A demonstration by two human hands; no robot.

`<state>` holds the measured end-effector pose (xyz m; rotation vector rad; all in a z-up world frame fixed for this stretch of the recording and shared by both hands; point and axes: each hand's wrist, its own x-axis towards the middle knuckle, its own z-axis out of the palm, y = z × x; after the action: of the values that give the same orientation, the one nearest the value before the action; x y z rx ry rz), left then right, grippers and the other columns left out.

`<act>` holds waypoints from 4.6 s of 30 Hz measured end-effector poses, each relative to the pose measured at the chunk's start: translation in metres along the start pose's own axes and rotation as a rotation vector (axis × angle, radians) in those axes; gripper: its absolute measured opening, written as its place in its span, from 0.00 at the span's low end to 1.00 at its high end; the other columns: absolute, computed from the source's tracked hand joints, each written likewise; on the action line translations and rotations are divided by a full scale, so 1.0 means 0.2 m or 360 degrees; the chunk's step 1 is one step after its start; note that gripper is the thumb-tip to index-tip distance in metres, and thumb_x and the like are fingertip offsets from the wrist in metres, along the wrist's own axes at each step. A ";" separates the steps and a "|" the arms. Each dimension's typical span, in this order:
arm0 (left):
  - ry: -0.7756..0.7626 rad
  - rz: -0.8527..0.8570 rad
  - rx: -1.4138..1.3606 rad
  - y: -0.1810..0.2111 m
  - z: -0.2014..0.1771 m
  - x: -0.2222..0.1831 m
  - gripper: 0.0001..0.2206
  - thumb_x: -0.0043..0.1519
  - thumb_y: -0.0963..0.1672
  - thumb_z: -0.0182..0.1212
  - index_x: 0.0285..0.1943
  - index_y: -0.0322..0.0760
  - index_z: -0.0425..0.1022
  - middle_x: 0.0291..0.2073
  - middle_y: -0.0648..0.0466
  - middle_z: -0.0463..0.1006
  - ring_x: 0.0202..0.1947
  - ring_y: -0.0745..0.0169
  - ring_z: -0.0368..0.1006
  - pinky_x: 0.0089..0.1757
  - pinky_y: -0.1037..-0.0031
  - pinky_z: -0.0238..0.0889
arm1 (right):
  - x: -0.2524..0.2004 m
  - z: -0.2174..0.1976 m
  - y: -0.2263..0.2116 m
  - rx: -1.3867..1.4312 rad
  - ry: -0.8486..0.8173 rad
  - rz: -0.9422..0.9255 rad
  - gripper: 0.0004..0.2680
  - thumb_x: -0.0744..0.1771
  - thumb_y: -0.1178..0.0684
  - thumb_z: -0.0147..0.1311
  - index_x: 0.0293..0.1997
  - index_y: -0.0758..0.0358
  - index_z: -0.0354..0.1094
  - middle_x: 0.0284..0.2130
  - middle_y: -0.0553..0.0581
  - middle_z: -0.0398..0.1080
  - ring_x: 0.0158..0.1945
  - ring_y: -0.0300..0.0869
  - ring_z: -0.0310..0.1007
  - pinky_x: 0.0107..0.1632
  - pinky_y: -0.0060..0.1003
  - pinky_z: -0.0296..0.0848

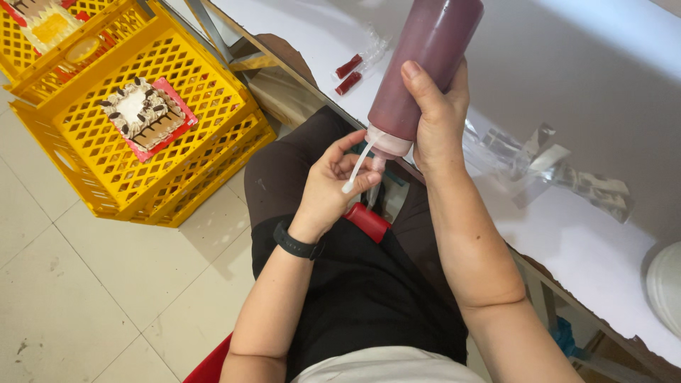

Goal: The person fills small plastic pouches with sauce from a squeeze bottle and seals them by hand.

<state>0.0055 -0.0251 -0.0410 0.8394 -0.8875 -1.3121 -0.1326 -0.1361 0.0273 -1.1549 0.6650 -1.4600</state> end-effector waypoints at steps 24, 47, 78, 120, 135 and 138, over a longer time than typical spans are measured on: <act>-0.0122 -0.0078 0.0261 0.10 0.02 0.06 0.32 0.58 0.34 0.68 0.74 0.27 0.60 0.39 0.47 0.82 0.35 0.66 0.77 0.39 0.75 0.72 | -0.06 0.06 -0.13 -0.0241 -0.0318 -0.0270 0.29 0.67 0.51 0.69 0.73 0.68 0.53 0.57 0.60 0.72 0.60 0.45 0.75 0.66 0.41 0.78; -0.0128 0.0079 0.0167 0.09 -0.02 0.09 0.36 0.60 0.34 0.67 0.78 0.29 0.54 0.46 0.45 0.82 0.48 0.64 0.78 0.50 0.74 0.73 | -0.02 0.11 -0.16 -0.0242 -0.0258 -0.0283 0.27 0.66 0.51 0.68 0.69 0.68 0.55 0.52 0.60 0.74 0.56 0.45 0.79 0.61 0.40 0.81; -0.0145 -0.0047 0.0089 0.04 0.00 0.11 0.36 0.61 0.37 0.68 0.79 0.30 0.56 0.42 0.50 0.81 0.44 0.68 0.77 0.49 0.75 0.71 | 0.05 0.02 -0.12 -0.0097 -0.0049 -0.0087 0.23 0.64 0.51 0.69 0.62 0.69 0.61 0.50 0.61 0.73 0.53 0.44 0.76 0.58 0.38 0.78; 0.0026 0.0527 0.1214 -0.13 0.04 0.61 0.13 0.64 0.42 0.66 0.57 0.37 0.76 0.50 0.54 0.81 0.48 0.62 0.78 0.49 0.71 0.70 | 0.08 -1.23 0.01 -0.2633 0.0574 0.0225 0.15 0.61 0.46 0.73 0.38 0.71 0.77 0.29 0.65 0.77 0.36 0.54 0.74 0.38 0.49 0.70; -0.0468 0.0674 0.1146 -0.17 0.69 0.50 0.12 0.62 0.42 0.65 0.54 0.36 0.79 0.50 0.48 0.80 0.48 0.54 0.78 0.49 0.70 0.71 | -0.04 -1.25 -0.34 -0.1182 0.0646 -0.0022 0.07 0.66 0.61 0.64 0.46 0.69 0.78 0.38 0.56 0.80 0.41 0.35 0.79 0.48 0.29 0.77; -0.0468 0.0997 0.1173 -0.18 0.86 0.54 0.17 0.60 0.42 0.68 0.57 0.31 0.76 0.52 0.42 0.78 0.52 0.45 0.74 0.51 0.65 0.68 | -0.07 -1.14 -0.43 -0.0893 0.0565 -0.0079 0.05 0.66 0.64 0.65 0.44 0.70 0.77 0.37 0.57 0.79 0.40 0.37 0.78 0.49 0.29 0.78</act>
<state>-0.1587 -0.1372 0.0086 0.8196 -1.7585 -0.5429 -0.3754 -0.1455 0.0157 -1.3449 1.3642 -1.5866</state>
